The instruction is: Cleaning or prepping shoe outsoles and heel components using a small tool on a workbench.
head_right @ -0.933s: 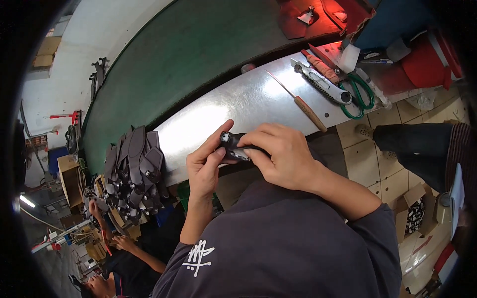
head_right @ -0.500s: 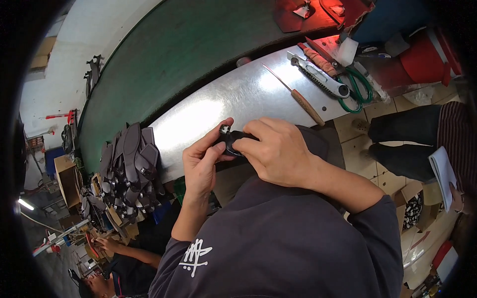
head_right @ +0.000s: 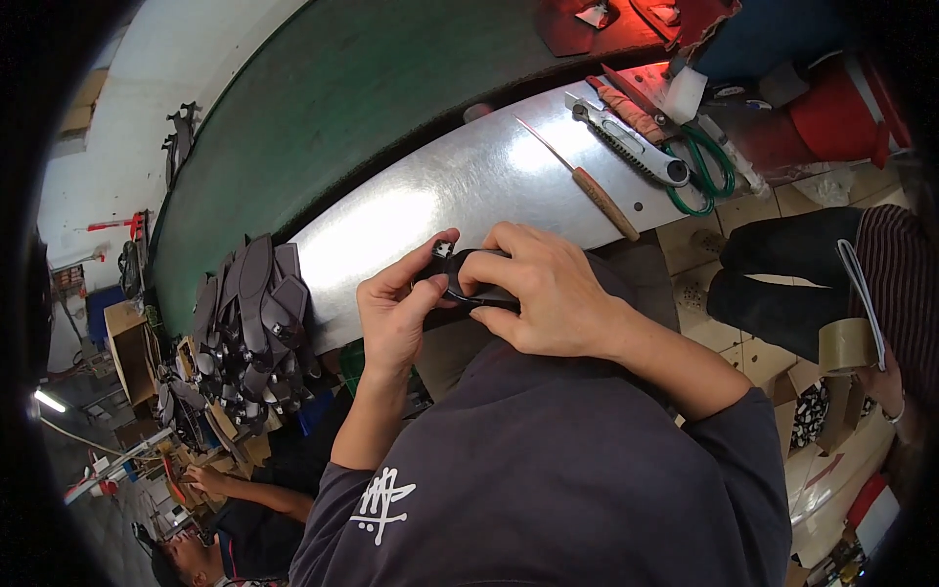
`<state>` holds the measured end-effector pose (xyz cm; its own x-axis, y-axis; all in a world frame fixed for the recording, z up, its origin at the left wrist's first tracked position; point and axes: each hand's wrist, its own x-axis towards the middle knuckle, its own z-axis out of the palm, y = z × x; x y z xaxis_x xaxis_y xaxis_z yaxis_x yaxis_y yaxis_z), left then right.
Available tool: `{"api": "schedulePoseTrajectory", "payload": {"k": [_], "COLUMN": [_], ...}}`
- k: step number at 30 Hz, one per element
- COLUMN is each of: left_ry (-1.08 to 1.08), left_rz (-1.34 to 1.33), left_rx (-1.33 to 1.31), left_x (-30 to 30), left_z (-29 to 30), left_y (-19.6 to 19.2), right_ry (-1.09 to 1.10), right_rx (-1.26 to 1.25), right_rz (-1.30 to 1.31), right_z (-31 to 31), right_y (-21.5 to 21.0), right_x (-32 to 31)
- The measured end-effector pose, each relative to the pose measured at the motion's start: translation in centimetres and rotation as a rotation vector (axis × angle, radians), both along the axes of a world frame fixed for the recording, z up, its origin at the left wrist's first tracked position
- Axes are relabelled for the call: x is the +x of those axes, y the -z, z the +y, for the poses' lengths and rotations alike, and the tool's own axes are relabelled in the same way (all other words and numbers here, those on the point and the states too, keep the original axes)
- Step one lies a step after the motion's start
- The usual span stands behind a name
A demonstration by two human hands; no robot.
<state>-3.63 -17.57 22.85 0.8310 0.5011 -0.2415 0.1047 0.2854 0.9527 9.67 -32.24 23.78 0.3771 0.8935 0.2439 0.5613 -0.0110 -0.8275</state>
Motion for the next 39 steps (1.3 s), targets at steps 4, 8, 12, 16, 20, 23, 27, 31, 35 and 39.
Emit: {"api": "schedulePoseTrajectory", "payload": {"k": [4,8,12,16,20,23,27,31,35,39], "left_ry": [-0.024,-0.007,-0.009,-0.029,-0.006,0.009,-0.031,0.138,0.171,0.186], "left_rz": [-0.010,0.024,0.088,0.141,0.187,0.079,0.025,0.150,0.159,0.149], "left_rx": [0.039,0.004,-0.084,-0.330,-0.509,-0.586,-0.250,-0.307,-0.365,-0.320], "left_x": [0.2,0.4,0.5,0.8,0.8,0.8,0.5,-0.3,-0.1,-0.1], "left_z": [-0.3,0.1,0.6,1.0,1.4,1.6,1.2,2.3,1.7,1.7], "left_y": [-0.2,-0.6,-0.7,-0.8,-1.2,-1.8,-1.3,-0.8,-1.2,-0.9], "right_ry": [0.027,0.049,0.077,0.125,0.135,0.105,0.079,0.148,0.134,0.158], "right_rx": [-0.011,0.022,0.123,0.223,0.261,0.266,0.202,0.126,0.137,0.147], "right_rz": [0.019,-0.018,-0.130,-0.259,-0.290,-0.255,-0.144,-0.002,-0.035,-0.057], "right_z": [0.0,-0.1,0.0,0.3,0.2,0.0,0.0,-0.5,-0.7,-0.5], "right_y": [0.6,0.9,1.3,1.4,1.4,1.0,0.5,1.0,1.4,1.4], "right_x": [-0.3,-0.5,-0.7,-0.8,-0.8,-0.4,-0.5,-0.5,-0.3,-0.5]}}
